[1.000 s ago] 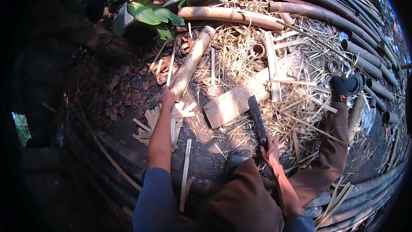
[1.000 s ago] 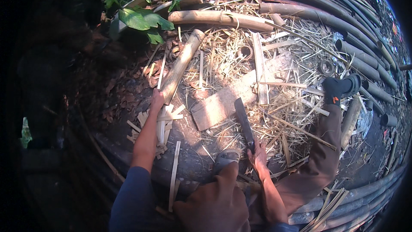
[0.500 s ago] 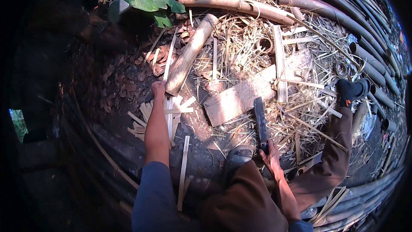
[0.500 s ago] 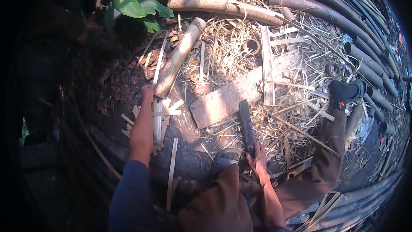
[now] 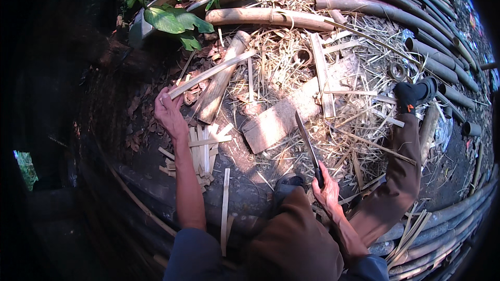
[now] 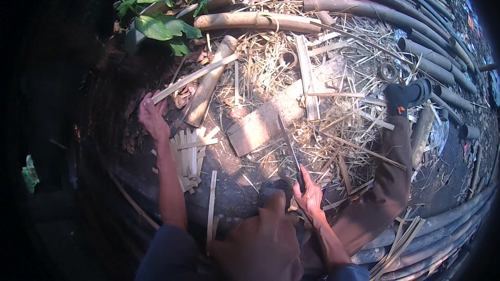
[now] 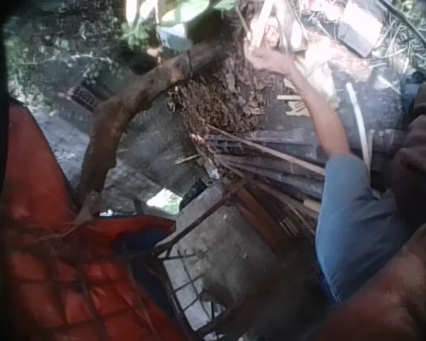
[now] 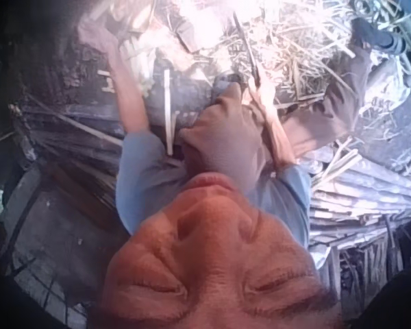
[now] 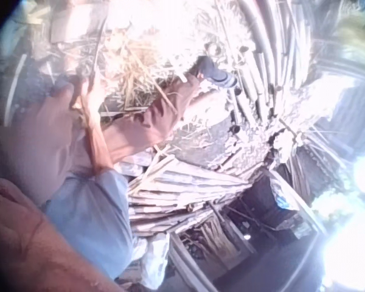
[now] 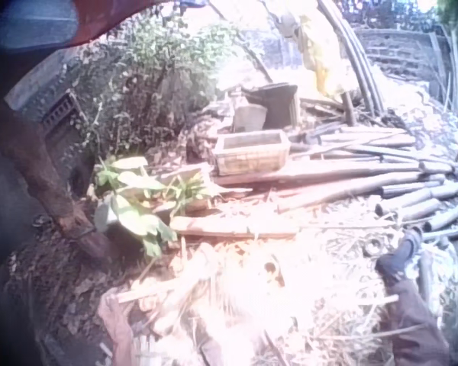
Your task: The person sits on the ground and uses a machete to split bamboo strips into smaller pieces. They repeatedly pick up bamboo pieces, split them, and place the resulting strips on the ground.
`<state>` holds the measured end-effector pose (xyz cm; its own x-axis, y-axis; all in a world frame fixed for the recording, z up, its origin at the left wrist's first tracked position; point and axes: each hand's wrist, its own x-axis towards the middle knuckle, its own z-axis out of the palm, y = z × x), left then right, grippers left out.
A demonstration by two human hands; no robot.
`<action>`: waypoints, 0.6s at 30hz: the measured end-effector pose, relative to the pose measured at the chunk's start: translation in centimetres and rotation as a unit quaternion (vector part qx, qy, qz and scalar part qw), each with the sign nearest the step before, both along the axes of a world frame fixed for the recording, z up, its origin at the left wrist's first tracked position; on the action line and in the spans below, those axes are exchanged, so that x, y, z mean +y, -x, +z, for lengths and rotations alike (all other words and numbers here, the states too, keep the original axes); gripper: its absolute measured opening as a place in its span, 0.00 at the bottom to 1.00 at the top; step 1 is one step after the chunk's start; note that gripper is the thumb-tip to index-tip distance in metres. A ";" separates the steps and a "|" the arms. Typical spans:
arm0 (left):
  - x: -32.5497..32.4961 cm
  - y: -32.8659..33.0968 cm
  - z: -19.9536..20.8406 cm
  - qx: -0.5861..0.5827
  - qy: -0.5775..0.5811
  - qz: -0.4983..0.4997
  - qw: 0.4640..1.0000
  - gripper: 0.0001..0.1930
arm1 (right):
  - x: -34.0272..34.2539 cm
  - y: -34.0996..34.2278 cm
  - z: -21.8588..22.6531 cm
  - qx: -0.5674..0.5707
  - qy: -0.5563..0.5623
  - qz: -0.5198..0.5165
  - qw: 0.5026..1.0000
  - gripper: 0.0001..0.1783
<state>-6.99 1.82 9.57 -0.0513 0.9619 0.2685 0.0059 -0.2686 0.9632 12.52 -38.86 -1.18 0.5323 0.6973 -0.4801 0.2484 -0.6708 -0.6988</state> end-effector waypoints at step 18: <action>-18.3 -7.0 1.2 0.210 0.116 -0.086 0.967 0.18 | 1.9 1.9 2.6 0.064 -0.176 -0.058 0.980 0.21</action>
